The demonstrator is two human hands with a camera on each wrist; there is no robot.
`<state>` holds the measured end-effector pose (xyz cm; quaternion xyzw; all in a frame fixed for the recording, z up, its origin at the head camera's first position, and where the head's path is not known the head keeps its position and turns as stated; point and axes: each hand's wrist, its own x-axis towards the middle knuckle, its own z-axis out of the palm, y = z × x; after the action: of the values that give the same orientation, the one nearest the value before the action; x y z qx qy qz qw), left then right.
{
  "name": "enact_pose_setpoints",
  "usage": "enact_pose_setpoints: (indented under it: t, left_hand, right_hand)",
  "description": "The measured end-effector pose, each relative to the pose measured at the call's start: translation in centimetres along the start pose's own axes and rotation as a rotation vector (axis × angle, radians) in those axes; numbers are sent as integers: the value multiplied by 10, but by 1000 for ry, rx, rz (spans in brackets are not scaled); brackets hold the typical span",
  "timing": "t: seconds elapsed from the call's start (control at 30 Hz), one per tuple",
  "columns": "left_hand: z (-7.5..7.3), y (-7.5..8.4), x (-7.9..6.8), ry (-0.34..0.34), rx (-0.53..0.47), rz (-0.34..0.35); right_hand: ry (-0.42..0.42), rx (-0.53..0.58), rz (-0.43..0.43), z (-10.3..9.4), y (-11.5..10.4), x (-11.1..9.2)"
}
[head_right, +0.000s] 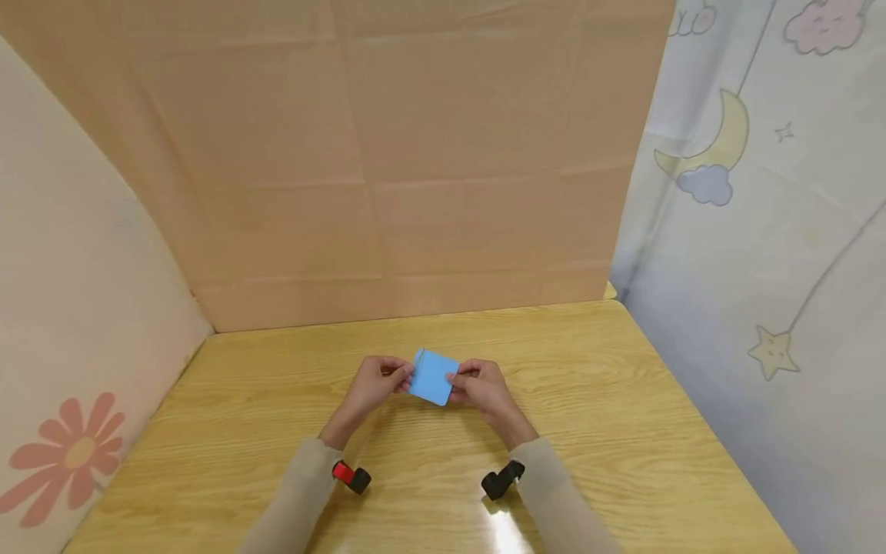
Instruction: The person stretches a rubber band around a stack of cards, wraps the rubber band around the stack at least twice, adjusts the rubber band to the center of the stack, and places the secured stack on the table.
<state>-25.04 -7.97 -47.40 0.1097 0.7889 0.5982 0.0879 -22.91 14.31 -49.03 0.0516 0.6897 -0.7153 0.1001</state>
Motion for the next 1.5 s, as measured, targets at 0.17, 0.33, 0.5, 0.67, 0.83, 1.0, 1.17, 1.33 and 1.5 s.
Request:
enact_pose_setpoints:
  t: [0.17, 0.33, 0.5, 0.67, 0.83, 1.0, 1.17, 1.33, 1.5]
  left_hand:
    - [0, -1, -1, -14, -19, -7]
    - [2, -1, -4, -31, -25, -10]
    - [5, -3, -7, -54, -41, -15]
    - [7, -5, -10, -77, -39, -4]
    - [11, -9, -12, -99, -41, -23]
    - [13, -15, -14, -119, -71, -43]
    - [12, -20, -12, -128, -118, -53]
    - [15, -26, -14, -133, -164, -68]
    - [17, -26, -13, -124, -251, -125]
  right_hand:
    - [17, 6, -1, -2, 0, 2]
    - [53, 8, -14, -4, 0, 3]
    - [82, 20, -30, -4, -1, 3]
    - [105, 53, -38, -4, 1, 7]
    - [115, 68, -41, -7, 3, 9]
    - [133, 59, -49, -12, 2, 8]
    - [136, 63, -46, -14, -2, 10]
    - [135, 70, -23, -15, -2, 11]
    - [132, 69, -24, -15, -4, 12]
